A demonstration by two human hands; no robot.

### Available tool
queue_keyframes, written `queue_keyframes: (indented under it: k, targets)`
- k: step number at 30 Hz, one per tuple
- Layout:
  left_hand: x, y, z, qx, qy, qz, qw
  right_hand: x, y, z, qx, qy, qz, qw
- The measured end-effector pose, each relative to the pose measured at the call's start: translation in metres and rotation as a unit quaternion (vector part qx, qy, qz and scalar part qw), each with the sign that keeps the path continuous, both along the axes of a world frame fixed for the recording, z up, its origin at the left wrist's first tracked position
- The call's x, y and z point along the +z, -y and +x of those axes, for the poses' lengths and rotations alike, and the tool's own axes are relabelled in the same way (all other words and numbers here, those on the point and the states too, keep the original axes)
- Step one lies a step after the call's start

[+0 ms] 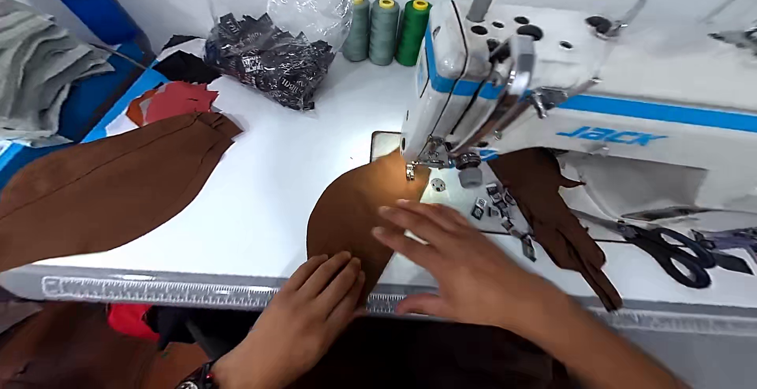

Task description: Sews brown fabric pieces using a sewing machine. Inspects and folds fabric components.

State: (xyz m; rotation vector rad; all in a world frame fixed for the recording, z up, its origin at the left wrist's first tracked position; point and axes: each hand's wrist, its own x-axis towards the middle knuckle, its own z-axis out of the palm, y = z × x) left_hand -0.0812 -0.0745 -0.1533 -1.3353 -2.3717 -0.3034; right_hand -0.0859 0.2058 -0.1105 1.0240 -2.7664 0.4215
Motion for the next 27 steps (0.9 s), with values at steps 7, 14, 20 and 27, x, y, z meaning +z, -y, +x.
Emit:
queue_keyframes:
  k: [7,14,20,27]
  targets:
    - [0.054,0.085,0.068,0.061,0.328,0.285,0.899,-0.008,0.023,0.1,0.017,0.125,-0.293,0.948]
    - [0.048,0.06,0.076,0.014,0.494,0.328,0.805,0.009,-0.009,0.162,-0.061,0.294,-0.41,0.861]
    - [0.041,0.052,0.083,0.007,0.497,0.322,0.806,0.016,-0.029,0.193,-0.13,0.253,-0.394,0.874]
    - [0.012,-0.03,0.099,-0.134,0.462,0.196,0.855,0.002,-0.098,0.279,-0.201,0.263,-0.303,0.894]
